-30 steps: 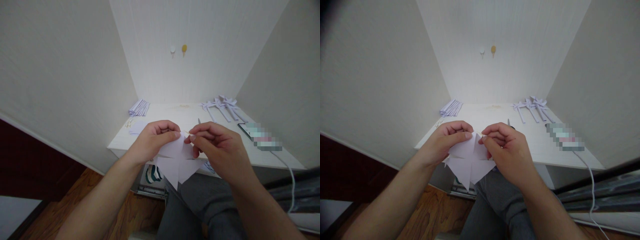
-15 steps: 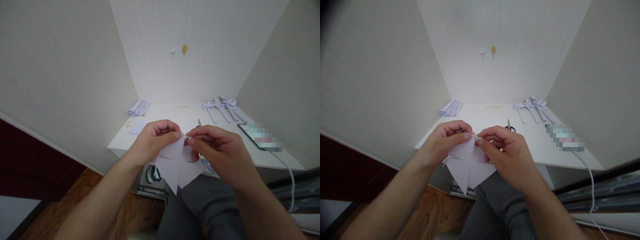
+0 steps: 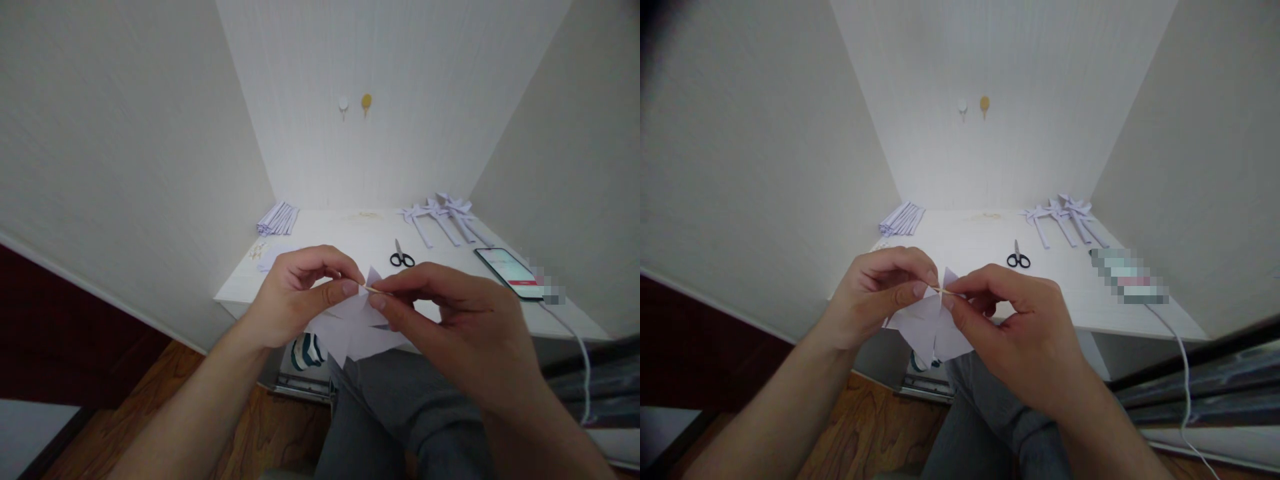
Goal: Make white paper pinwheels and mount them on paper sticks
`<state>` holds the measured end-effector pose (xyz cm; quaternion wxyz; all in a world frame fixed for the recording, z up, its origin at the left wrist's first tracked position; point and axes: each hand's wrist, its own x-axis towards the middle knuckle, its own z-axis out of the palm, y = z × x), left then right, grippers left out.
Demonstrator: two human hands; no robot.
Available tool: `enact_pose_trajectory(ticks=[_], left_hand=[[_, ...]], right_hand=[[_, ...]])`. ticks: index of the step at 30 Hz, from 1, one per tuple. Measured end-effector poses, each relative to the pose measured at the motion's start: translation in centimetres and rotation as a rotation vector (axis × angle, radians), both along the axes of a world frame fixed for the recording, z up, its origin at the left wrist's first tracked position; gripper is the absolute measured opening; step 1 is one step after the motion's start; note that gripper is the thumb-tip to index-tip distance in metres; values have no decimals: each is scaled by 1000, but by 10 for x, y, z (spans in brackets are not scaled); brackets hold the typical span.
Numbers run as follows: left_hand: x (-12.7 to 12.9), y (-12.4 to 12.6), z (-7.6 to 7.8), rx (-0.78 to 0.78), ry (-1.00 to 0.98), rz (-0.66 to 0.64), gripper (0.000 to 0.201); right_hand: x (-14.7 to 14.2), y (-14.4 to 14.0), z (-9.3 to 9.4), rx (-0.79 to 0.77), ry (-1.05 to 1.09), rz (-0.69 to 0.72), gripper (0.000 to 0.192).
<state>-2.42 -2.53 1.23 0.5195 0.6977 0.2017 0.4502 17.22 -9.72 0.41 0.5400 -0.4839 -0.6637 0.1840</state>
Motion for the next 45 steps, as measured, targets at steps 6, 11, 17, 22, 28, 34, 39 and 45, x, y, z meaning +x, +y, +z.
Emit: enact_pose_trajectory(ticks=[6,11,17,22,28,34,39,45], left_hand=[[-5,-2,-1,168,10,-22,6],[-8,0,-1,207,-30,-90,7],[-8,4,-5,166,-80,-119,9],[-9,4,-5,149,-96,-154,6],[-8,6,-6,184,-111,-188,8],[-8,7,-7,172,-115,-227,8],[-10,6,-5,137,-90,-249,9],[-10,4,-3,97,-69,-258,9]], right_hand=[[2,-9,4,118,-100,15,9],[0,-12,5,178,-128,34,11],[-6,-18,12,175,-170,43,9],[-9,-20,12,152,-176,5,9],[-9,-20,15,139,-134,20,14],[-10,-21,19,160,-128,46,17],[-9,-20,17,158,-139,48,16],[-7,-20,15,170,-151,63,17]])
